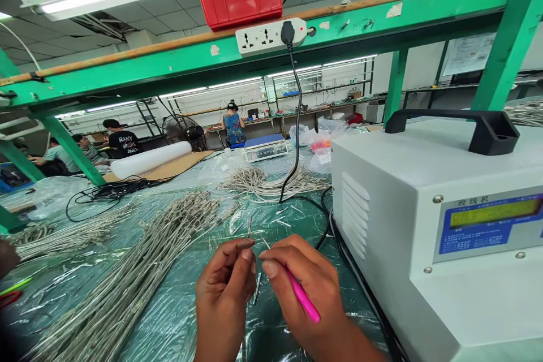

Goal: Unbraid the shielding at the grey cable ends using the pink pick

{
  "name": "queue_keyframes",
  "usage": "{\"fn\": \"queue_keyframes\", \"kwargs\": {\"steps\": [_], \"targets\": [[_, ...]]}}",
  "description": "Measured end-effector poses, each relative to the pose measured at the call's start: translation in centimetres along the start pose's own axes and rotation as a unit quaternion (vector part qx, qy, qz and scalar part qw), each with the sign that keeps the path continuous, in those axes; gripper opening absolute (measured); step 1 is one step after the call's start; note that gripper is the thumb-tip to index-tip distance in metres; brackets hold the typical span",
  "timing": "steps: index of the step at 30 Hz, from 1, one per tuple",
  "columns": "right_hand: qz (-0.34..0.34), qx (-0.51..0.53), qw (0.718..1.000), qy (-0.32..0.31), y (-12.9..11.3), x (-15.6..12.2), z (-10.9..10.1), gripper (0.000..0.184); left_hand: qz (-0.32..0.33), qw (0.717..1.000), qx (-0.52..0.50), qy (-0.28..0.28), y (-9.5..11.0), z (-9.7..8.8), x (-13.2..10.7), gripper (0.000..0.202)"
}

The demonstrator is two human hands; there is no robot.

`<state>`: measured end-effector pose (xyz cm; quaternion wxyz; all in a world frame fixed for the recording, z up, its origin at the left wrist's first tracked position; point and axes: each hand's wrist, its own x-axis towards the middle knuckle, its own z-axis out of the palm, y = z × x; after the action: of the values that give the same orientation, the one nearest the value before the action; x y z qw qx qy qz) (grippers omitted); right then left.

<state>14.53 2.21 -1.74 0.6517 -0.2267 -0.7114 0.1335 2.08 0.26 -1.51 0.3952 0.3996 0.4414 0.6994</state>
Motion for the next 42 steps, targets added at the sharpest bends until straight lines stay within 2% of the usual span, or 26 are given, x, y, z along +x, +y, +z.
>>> {"fn": "queue_keyframes", "kwargs": {"steps": [9, 18, 31, 42], "targets": [[-0.008, 0.035, 0.999, -0.038, -0.25, -0.09, -0.17, 0.018, 0.020, 1.000, 0.010, 0.003, -0.24, 0.19, -0.26, 0.018], [0.008, 0.038, 0.999, -0.027, 0.14, -0.16, -0.04, 0.019, 0.029, 0.999, 0.026, -0.006, -0.41, 0.12, -0.13, 0.028], [-0.004, 0.027, 0.999, -0.018, -0.09, -0.08, -0.14, 0.019, 0.040, 0.999, 0.036, 0.002, -0.52, 0.02, -0.12, 0.024], [0.015, 0.011, 0.999, -0.031, 0.01, -0.11, -0.01, 0.018, 0.052, 0.997, 0.052, 0.010, -0.63, 0.03, -0.12, 0.024]]}}
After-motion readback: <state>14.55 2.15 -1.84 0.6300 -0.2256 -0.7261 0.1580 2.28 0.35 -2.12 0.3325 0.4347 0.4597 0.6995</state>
